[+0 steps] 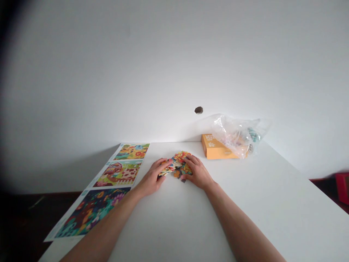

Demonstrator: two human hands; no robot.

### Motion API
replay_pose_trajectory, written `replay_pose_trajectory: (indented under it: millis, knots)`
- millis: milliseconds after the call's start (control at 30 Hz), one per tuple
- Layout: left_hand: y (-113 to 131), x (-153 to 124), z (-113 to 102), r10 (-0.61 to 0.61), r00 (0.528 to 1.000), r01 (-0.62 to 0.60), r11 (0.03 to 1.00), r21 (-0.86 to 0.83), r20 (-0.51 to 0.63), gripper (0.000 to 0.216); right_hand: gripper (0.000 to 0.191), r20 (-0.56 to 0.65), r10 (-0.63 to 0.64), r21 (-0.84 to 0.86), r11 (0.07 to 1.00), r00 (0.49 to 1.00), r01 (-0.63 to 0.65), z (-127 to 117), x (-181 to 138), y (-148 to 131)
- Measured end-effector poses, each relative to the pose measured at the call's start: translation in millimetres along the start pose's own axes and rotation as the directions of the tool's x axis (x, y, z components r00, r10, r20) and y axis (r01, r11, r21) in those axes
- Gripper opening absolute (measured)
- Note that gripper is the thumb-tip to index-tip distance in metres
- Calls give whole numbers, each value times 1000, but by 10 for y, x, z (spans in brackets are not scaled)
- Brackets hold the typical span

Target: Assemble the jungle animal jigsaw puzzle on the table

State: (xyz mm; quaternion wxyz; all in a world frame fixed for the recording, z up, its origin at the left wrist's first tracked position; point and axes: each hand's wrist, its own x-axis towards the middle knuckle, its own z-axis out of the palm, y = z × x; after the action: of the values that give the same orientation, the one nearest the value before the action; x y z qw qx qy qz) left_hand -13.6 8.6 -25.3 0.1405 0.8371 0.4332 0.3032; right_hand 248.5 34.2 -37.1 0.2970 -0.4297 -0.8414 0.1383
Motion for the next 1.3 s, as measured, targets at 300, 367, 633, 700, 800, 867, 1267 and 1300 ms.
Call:
replay_pose_trajectory:
  millis: [300,367,633,700,800,867,1267,1300]
  knots:
    - [-67,5,19,-30,996,37,996,82,-90,61,74,-63,131,-111,984,989,-137,-110,-31,-1]
    - [-94,0,30,-51,993,64,991,119,-106,59,71,-90,182,-122,974,979,-192,-108,-35,26]
    - [-172,-19,70,-191,963,214,971,106,-190,50,71,-81,184,-107,976,980,-192,-113,-46,-1]
    - [-193,-16,83,-212,959,229,970,76,-190,48,81,-39,150,-116,981,988,-153,-144,-59,-48]
    - [-215,-5,92,-228,952,244,968,59,-204,47,83,-6,140,-132,981,990,-140,-165,-67,-80]
    - [-220,5,90,-229,950,246,968,56,-213,46,80,-7,163,-138,977,987,-162,-150,-61,-62]
    - [-8,10,-10,-368,899,431,840,329,-238,48,95,-10,135,-165,977,991,-134,-88,-79,-56]
    - [0,11,-20,-375,898,435,836,335,-231,47,93,-6,140,-166,976,990,-139,-92,-80,-60]
